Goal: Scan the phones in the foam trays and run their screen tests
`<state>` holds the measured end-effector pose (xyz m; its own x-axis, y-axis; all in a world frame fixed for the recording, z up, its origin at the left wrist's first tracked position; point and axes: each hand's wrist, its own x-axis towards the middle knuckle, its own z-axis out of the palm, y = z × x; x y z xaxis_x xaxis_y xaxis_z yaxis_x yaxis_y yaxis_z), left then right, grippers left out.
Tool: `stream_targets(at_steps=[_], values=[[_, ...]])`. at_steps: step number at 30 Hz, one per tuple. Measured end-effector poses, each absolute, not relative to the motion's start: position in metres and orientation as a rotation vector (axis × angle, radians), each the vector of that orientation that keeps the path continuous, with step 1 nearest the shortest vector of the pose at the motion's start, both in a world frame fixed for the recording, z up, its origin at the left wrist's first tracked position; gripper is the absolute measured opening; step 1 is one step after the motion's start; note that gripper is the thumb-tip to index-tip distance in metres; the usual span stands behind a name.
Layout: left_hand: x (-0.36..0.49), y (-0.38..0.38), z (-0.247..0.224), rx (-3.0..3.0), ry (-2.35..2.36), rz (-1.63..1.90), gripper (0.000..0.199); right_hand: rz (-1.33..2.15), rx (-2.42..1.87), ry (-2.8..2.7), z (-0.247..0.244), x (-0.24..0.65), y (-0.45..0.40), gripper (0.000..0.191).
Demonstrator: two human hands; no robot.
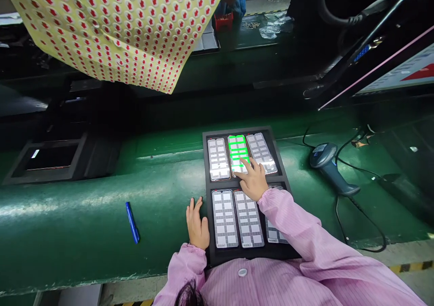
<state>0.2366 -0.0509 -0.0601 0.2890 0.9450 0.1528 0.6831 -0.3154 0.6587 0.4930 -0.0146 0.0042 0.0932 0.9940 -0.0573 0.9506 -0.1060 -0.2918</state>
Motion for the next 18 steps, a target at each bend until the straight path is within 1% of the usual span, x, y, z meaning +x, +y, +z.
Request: stream_targets(at_steps=[18], values=[[0.234,-0.052,-0.063,2.090,1.456,0.713,0.040,0.240,-2.376,-1.838,0.006,0.528,-0.033,0.039]])
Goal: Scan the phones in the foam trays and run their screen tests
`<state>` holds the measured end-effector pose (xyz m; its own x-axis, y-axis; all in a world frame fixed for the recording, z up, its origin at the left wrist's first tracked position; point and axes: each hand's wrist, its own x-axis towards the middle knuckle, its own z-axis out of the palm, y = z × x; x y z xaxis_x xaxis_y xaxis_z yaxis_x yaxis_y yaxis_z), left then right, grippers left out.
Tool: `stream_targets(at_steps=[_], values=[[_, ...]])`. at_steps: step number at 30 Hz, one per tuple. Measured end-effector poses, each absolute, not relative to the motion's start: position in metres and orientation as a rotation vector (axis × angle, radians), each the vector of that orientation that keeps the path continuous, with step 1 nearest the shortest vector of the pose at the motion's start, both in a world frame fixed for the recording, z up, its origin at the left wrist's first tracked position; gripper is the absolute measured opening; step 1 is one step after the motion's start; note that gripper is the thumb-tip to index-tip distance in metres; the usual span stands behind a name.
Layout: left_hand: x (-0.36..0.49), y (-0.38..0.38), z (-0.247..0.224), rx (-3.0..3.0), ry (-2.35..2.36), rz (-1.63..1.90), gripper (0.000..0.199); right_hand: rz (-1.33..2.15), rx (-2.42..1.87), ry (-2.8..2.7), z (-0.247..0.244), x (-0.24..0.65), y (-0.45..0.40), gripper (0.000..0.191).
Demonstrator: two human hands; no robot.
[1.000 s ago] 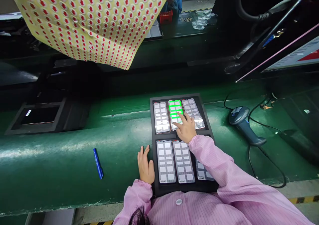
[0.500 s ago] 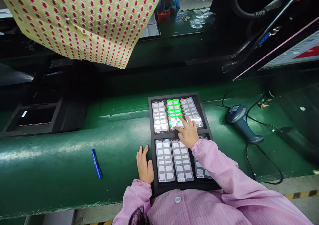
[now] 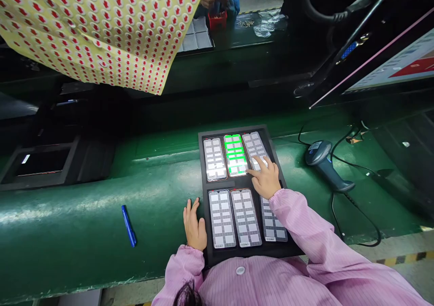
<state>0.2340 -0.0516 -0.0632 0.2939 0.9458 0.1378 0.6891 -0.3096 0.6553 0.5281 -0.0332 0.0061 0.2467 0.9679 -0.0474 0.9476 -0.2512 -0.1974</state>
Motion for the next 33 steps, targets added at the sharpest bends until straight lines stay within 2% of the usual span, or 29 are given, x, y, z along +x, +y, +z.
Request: stream_targets(at_steps=[17,33], values=[[0.232,-0.053,-0.066,2.074,1.452,0.721,0.041,0.193,-2.405,-1.665,-0.001,0.540,0.026,0.043],[0.230,-0.055,-0.069,2.095,1.468,0.730,0.042,0.349,-2.485,-1.563,-0.004,0.555,0.090,0.042]])
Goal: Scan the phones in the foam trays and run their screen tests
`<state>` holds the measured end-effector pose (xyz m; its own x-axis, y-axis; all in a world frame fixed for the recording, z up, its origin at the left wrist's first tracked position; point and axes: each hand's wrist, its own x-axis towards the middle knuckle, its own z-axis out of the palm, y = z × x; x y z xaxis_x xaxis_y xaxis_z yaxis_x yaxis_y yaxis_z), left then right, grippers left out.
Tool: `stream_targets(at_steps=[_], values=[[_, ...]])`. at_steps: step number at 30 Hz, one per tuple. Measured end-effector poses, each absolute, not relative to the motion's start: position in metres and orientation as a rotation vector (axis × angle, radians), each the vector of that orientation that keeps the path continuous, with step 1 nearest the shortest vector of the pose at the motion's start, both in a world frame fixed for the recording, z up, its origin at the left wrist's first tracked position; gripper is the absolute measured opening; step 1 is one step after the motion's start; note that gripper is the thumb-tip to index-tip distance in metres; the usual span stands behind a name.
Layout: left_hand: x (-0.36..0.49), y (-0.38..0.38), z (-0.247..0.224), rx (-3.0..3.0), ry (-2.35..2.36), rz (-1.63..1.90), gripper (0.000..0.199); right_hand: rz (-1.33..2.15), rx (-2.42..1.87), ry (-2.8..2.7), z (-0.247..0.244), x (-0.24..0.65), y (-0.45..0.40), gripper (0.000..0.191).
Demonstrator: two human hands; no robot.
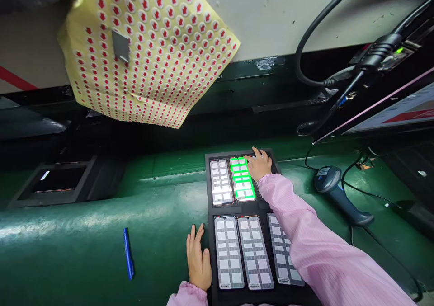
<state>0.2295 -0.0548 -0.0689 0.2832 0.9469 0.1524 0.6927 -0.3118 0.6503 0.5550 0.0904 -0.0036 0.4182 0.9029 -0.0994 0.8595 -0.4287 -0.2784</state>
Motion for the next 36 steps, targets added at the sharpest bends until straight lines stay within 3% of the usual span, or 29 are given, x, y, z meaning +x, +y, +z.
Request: stream_targets(at_steps=[15,36], values=[[0.231,-0.055,-0.067,2.127,1.482,0.705,0.041,0.486,-2.391,-1.777,0.009,0.511,0.106,0.043],[0.233,-0.052,-0.065,2.132,1.461,0.723,0.040,0.498,-2.264,-1.975,0.012,0.495,0.008,0.046]])
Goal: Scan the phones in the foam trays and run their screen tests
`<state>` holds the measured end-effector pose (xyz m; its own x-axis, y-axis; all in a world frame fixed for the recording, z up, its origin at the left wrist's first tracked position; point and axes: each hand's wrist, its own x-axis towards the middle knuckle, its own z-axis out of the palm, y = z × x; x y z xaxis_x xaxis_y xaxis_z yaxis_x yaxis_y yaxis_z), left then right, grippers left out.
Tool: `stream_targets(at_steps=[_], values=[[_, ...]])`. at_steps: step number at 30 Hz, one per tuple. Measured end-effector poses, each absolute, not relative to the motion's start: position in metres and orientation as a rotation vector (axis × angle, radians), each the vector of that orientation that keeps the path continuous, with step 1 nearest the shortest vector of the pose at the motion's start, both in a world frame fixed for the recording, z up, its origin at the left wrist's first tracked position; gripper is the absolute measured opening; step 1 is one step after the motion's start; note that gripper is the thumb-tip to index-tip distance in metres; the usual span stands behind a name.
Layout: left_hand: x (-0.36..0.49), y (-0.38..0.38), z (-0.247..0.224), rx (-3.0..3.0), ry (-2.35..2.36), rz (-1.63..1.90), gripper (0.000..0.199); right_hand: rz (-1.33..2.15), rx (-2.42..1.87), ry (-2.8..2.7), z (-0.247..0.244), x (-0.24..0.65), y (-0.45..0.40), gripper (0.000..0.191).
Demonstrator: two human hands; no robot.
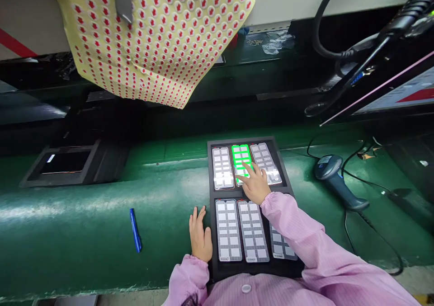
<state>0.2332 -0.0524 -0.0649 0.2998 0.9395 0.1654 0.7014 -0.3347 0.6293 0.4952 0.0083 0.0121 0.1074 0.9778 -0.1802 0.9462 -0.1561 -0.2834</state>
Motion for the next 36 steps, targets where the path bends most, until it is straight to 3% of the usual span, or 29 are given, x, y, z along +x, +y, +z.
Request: stream_targets(at_steps=[19,36], values=[[0.235,-0.052,-0.063,2.100,1.462,0.734,0.040,0.444,-2.380,-1.840,0.008,0.506,-0.027,0.045],[0.233,-0.054,-0.064,2.096,1.452,0.741,0.040,0.487,-2.434,-1.696,0.010,0.520,0.045,0.046]])
